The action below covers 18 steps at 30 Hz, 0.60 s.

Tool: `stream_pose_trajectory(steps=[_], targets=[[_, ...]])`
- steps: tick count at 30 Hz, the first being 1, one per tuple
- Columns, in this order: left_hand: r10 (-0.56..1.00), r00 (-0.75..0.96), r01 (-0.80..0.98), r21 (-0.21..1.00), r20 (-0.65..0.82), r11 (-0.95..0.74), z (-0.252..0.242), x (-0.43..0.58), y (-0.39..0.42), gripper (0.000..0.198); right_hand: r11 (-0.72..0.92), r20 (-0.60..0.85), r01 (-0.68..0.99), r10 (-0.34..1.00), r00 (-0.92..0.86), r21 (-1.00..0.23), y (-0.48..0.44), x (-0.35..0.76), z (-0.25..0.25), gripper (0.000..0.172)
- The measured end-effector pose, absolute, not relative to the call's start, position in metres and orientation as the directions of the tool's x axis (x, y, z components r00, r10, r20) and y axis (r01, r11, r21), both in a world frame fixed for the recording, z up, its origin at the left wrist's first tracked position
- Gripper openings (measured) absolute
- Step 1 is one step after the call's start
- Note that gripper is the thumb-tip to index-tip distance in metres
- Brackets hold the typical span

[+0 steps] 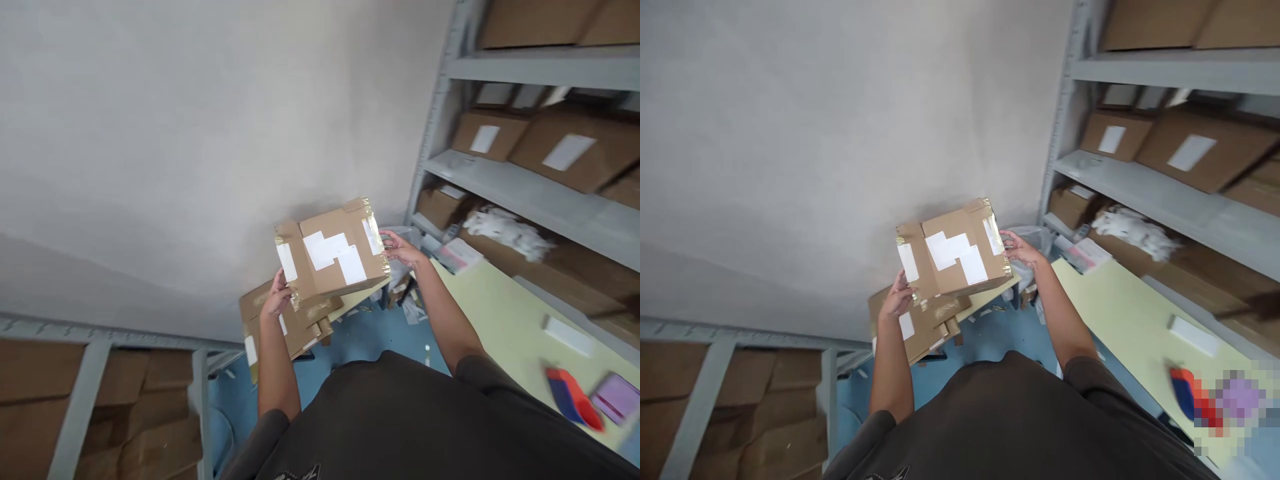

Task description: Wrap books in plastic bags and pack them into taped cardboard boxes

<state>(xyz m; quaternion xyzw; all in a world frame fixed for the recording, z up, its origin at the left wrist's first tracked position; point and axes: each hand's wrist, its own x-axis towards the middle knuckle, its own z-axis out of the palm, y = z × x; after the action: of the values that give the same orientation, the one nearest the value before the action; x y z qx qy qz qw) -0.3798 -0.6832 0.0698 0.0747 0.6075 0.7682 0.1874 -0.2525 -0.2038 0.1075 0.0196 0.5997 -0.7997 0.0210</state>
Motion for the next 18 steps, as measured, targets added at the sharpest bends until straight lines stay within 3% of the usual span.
stream_pose_trajectory(steps=[3,11,18], targets=[[0.492,-0.863,-0.220,0.961,-0.112,-0.166,0.073,-0.384,-0.603,0.098,-0.279,-0.056,0.028,0.091,-0.994,-0.960,-0.139,-0.195,0.113,0.090],[0.821,-0.560,-0.264,0.963,-0.111,-0.050,0.078,-0.364,-0.381,0.112,-0.272,-0.098,-0.038,0.469,-0.878,-0.961,-0.013,-0.022,0.104,0.080],[0.934,-0.293,-0.245,0.961,-0.202,0.131,0.056,-0.351,-0.237,0.114,-0.321,-0.200,-0.051,0.699,-0.686,-0.946,0.024,0.080,0.075,0.080]])
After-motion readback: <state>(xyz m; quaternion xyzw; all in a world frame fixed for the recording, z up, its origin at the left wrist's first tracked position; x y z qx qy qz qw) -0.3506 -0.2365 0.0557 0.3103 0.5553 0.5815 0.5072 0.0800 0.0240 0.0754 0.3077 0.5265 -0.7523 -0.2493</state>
